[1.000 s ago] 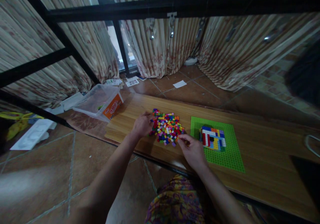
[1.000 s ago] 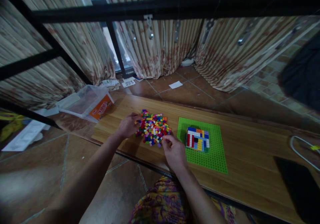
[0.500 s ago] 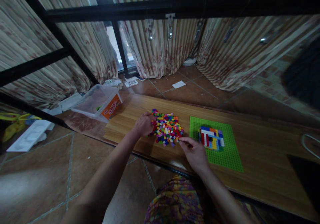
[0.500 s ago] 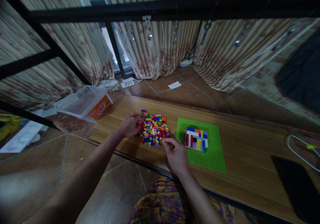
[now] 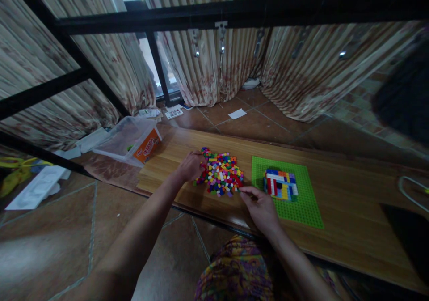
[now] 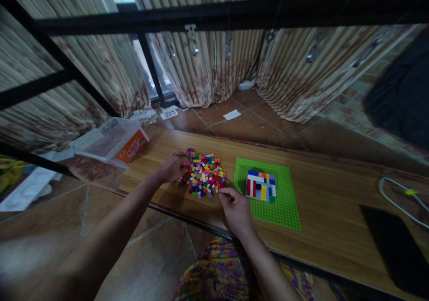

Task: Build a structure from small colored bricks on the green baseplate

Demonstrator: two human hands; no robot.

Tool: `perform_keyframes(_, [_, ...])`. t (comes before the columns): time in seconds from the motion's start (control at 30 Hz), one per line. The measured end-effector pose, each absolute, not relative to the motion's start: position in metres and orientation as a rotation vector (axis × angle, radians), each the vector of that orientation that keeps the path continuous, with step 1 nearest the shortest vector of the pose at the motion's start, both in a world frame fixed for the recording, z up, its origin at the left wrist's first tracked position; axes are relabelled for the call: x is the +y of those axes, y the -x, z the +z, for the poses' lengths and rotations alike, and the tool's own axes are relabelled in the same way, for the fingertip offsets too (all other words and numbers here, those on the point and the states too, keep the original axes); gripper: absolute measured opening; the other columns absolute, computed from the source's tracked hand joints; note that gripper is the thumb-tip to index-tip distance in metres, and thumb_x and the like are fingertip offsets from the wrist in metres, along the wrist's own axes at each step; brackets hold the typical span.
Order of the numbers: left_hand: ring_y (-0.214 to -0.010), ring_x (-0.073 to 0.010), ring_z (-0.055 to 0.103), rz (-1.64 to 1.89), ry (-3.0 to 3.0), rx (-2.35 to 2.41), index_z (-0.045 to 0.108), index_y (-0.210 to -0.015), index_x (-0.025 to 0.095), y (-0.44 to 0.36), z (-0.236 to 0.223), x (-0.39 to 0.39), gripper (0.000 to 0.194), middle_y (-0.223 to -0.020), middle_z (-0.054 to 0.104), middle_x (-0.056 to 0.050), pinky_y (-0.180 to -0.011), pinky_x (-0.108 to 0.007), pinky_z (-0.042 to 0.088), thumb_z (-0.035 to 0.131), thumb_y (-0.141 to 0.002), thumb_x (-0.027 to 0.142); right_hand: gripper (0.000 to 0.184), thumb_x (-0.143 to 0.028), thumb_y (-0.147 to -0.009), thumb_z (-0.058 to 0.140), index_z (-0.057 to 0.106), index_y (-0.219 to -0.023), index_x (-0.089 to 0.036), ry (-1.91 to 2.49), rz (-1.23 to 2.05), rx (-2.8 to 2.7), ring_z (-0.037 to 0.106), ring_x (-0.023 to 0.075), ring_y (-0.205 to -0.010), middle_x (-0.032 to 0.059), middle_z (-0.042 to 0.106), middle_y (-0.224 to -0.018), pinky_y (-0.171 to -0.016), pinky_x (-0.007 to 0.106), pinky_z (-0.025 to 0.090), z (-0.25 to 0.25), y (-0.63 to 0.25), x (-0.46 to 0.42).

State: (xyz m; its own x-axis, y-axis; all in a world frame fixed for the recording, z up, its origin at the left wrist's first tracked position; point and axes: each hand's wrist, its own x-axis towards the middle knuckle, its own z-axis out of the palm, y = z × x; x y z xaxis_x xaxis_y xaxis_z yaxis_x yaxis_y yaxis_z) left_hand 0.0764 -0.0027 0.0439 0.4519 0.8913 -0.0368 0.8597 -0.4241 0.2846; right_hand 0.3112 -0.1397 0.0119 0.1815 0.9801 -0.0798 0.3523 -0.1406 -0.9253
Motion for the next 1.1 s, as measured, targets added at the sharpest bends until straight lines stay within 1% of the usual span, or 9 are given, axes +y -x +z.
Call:
perform_keyframes(0.1, [-0.115, -0.0216, 0.056, 0.224, -2.438, 1.479, 0.073, -0.087, 0.021, -0.073, 0.044, -0.002, 0.028, -0.111, 0.065, -0.008, -0.105, -0.034, 0.041, 0.052, -0.071, 0.011, 0.029, -0.042, -0.079, 0.059, 0.074, -0.090, -0.020, 1.634, 0.977, -1.275, 0.064, 0.0213, -0.076, 0.0059, 0.075, -0.088, -0.072, 0.034, 0.047, 0.010, -0.312, -0.140])
perform_keyframes(0.2, [-0.114, -0.0223, 0.056, 0.252, -2.449, 1.440, 0.072, -0.094, 0.021, -0.068, 0.047, -0.003, 0.034, -0.116, 0.064, -0.008, -0.104, -0.036, 0.042, 0.051, -0.070, 0.010, 0.030, -0.043, -0.078, 0.059, 0.074, -0.090, -0.020, 1.640, 0.982, -1.257, 0.063, 0.0210, -0.074, 0.0059, 0.075, -0.088, -0.071, 0.034, 0.046, 0.007, -0.313, -0.141])
perform_keyframes(0.33, [-0.119, -0.0262, 0.053, 0.184, -2.509, 1.357, 0.070, -0.102, 0.021, -0.065, 0.052, -0.009, 0.035, -0.121, 0.062, -0.009, -0.105, -0.039, 0.041, 0.059, -0.069, 0.015, 0.028, -0.043, -0.078, 0.060, 0.074, -0.088, -0.020, 1.638, 0.985, -1.246, 0.064, 0.0224, -0.079, 0.0060, 0.075, -0.087, -0.073, 0.035, 0.047, 0.004, -0.314, -0.141])
perform_keyframes(0.43, [-0.118, -0.0265, 0.053, 0.125, -2.530, 1.358, 0.069, -0.105, 0.020, -0.066, 0.054, -0.013, 0.037, -0.121, 0.061, -0.010, -0.104, -0.039, 0.041, 0.061, -0.069, 0.018, 0.027, -0.042, -0.078, 0.060, 0.074, -0.088, -0.021, 1.635, 1.002, -1.259, 0.065, 0.0225, -0.080, 0.0055, 0.074, -0.086, -0.074, 0.035, 0.047, 0.003, -0.315, -0.142])
perform_keyframes(0.57, [-0.113, -0.0262, 0.055, 0.090, -2.533, 1.353, 0.069, -0.102, 0.021, -0.068, 0.053, -0.015, 0.032, -0.121, 0.061, -0.009, -0.102, -0.040, 0.041, 0.064, -0.071, 0.025, 0.026, -0.041, -0.079, 0.059, 0.074, -0.088, -0.021, 1.624, 1.019, -1.266, 0.065, 0.0224, -0.080, 0.0050, 0.074, -0.084, -0.074, 0.034, 0.047, 0.004, -0.315, -0.142])
perform_keyframes(0.7, [-0.116, -0.0277, 0.053, 0.112, -2.528, 1.327, 0.068, -0.103, 0.021, -0.067, 0.051, -0.015, 0.037, -0.125, 0.058, -0.010, -0.102, -0.042, 0.039, 0.070, -0.069, 0.035, 0.026, -0.041, -0.079, 0.059, 0.074, -0.086, -0.021, 1.633, 1.005, -1.269, 0.065, 0.0226, -0.080, 0.0055, 0.074, -0.085, -0.074, 0.034, 0.047, 0.005, -0.315, -0.143])
perform_keyframes(0.87, [-0.116, -0.0268, 0.053, 0.142, -2.493, 1.369, 0.067, -0.105, 0.022, -0.067, 0.050, -0.018, 0.039, -0.126, 0.058, -0.010, -0.103, -0.043, 0.038, 0.071, -0.069, 0.037, 0.026, -0.040, -0.080, 0.058, 0.073, -0.087, -0.020, 1.625, 0.987, -1.283, 0.064, 0.0213, -0.077, 0.0057, 0.074, -0.086, -0.072, 0.033, 0.047, 0.004, -0.314, -0.146])
perform_keyframes(1.0, [-0.112, -0.0263, 0.056, 0.159, -2.500, 1.364, 0.067, -0.101, 0.020, -0.068, 0.047, -0.017, 0.035, -0.118, 0.062, -0.009, -0.102, -0.042, 0.039, 0.071, -0.069, 0.034, 0.026, -0.038, -0.083, 0.055, 0.072, -0.092, -0.019, 1.640, 0.860, -1.361, 0.063, 0.0190, -0.070, 0.0059, 0.073, -0.087, -0.068, 0.032, 0.048, 0.011, -0.313, -0.143])
perform_keyframes(1.1, [-0.111, -0.0265, 0.057, 0.184, -2.510, 1.343, 0.067, -0.097, 0.019, -0.067, 0.043, -0.013, 0.033, -0.117, 0.062, -0.010, -0.101, -0.042, 0.040, 0.073, -0.068, 0.033, 0.024, -0.031, -0.086, 0.051, 0.070, -0.094, -0.019, 1.671, 0.644, -1.512, 0.064, 0.0200, -0.075, 0.0080, 0.070, -0.091, -0.072, 0.033, 0.049, 0.018, -0.311, -0.134])
